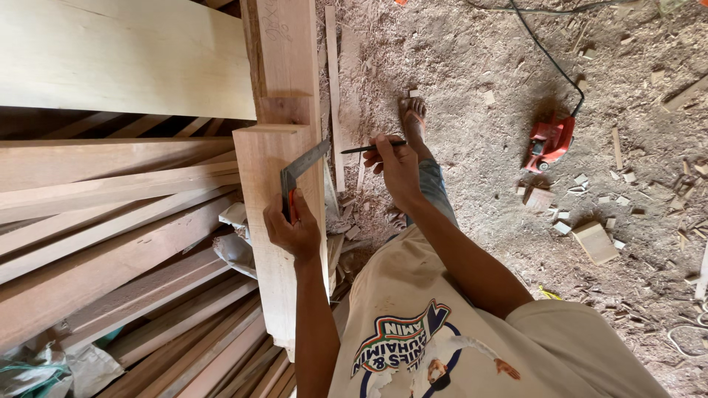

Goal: The person uses a try square and pencil to mark straight lines on a wooden plank. They repeatedly position the square, draw lines, and reposition the plank to mark multiple sections.

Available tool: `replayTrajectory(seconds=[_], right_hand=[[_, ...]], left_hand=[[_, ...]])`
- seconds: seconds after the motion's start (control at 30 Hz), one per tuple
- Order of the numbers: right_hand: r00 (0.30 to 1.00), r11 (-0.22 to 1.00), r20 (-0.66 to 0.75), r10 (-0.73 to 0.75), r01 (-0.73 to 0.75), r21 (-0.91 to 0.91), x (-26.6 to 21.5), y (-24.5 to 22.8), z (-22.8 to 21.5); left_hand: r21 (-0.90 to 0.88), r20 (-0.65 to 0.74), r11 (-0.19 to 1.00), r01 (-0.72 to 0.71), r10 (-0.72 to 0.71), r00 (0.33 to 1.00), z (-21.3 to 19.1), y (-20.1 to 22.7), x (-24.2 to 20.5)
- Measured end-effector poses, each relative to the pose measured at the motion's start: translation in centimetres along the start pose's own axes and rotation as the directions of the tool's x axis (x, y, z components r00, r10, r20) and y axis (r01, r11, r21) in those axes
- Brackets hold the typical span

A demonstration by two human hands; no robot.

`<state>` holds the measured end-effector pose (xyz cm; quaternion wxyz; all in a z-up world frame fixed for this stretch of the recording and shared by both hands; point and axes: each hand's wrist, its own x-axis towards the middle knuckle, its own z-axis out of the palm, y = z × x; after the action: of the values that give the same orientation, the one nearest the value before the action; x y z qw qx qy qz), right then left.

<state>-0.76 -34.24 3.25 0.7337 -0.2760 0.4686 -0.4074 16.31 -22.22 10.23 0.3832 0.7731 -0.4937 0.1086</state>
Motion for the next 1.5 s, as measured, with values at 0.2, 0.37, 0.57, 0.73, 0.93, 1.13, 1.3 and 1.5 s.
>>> replayTrajectory(seconds=[0.2,0.37,0.57,0.73,0.93,1.13,1.3,1.5], right_hand=[[0.999,0.999,0.016,0.041,-0.041,-0.006,-0.2,0.9,0.0],[0.999,0.995,0.031,0.008,-0.005,-0.105,0.3,2.1,0.2],[0.997,0.957,0.06,0.047,-0.028,-0.288,2.3,3.9,2.2],[0.996,0.955,0.034,0.086,-0.073,-0.287,3.2,4.8,3.4],[0.995,0.935,0.042,0.091,-0.071,-0.347,3.6,4.8,3.4],[0.993,0.917,0.076,0.091,-0.054,-0.396,3.4,5.3,4.0],[0.993,0.906,0.099,0.059,-0.012,-0.422,3.0,4.7,4.7],[0.962,0.906,0.245,-0.121,0.207,-0.368,-0.9,1.4,6.6]], left_hand=[[0.015,-0.013,1.0,-0.024,0.025,1.0,0.0,0.0,-0.1],[0.039,0.012,0.999,0.017,-0.018,1.0,-0.2,0.4,0.1],[0.089,0.008,0.996,0.0,0.0,1.0,-0.5,1.1,0.7],[0.041,0.029,0.998,0.038,-0.039,0.999,-0.7,1.6,0.8],[0.026,0.036,0.999,0.038,-0.039,0.999,-0.7,1.4,0.9],[0.05,0.035,0.998,0.025,-0.027,0.999,-0.8,1.9,1.2],[0.061,0.033,0.998,0.026,-0.028,0.999,-1.1,2.6,1.8],[0.077,0.03,0.997,0.02,-0.023,0.999,-1.3,3.1,2.3]])
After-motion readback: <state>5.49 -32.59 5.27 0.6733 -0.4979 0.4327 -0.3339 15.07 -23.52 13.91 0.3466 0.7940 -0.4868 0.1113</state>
